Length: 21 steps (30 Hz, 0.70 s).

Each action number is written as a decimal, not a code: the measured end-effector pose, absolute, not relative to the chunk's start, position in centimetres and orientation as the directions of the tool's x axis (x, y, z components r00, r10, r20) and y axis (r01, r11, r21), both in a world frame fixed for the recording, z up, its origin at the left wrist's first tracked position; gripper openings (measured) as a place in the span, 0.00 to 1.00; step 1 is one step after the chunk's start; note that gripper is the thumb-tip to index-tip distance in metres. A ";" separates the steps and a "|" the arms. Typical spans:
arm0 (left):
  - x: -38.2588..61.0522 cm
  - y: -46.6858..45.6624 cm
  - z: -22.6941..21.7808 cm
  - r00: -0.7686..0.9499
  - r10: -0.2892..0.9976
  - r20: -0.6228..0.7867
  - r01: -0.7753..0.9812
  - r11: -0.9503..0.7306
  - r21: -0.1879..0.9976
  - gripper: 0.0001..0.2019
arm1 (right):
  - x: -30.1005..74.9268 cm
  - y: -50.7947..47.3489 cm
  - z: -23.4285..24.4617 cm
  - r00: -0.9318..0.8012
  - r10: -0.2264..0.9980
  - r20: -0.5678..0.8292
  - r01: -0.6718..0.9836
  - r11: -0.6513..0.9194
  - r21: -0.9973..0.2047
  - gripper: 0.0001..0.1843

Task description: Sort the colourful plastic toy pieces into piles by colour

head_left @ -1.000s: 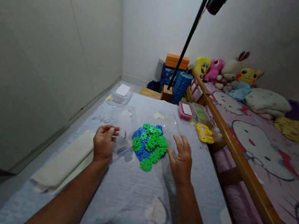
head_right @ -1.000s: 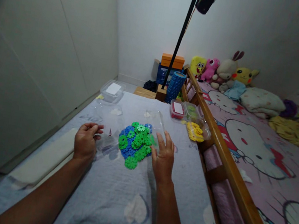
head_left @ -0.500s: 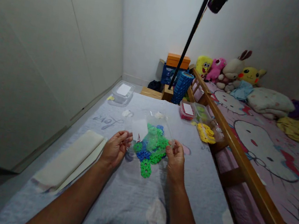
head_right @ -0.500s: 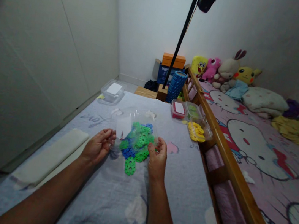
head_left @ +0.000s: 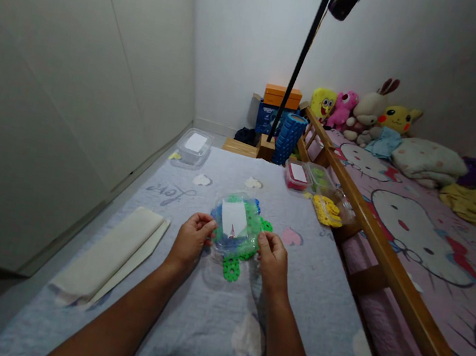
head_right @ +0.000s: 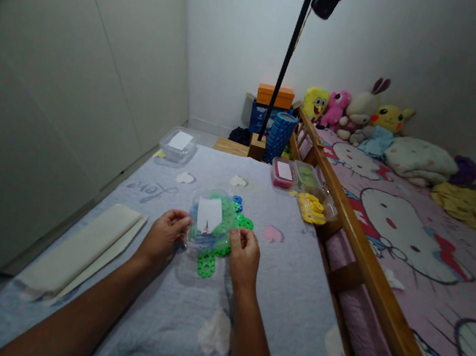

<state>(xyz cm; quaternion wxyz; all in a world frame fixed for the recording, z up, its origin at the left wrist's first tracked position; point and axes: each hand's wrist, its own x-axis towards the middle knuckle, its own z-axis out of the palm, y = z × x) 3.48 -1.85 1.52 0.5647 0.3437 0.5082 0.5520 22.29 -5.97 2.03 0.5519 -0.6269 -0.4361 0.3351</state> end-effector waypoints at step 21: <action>4.3 -2.5 2.8 -0.178 0.960 -0.217 -0.381 0.136 0.915 0.19 | 20.0 -6.1 3.2 0.240 0.936 -0.259 -0.236 -0.202 -0.950 0.22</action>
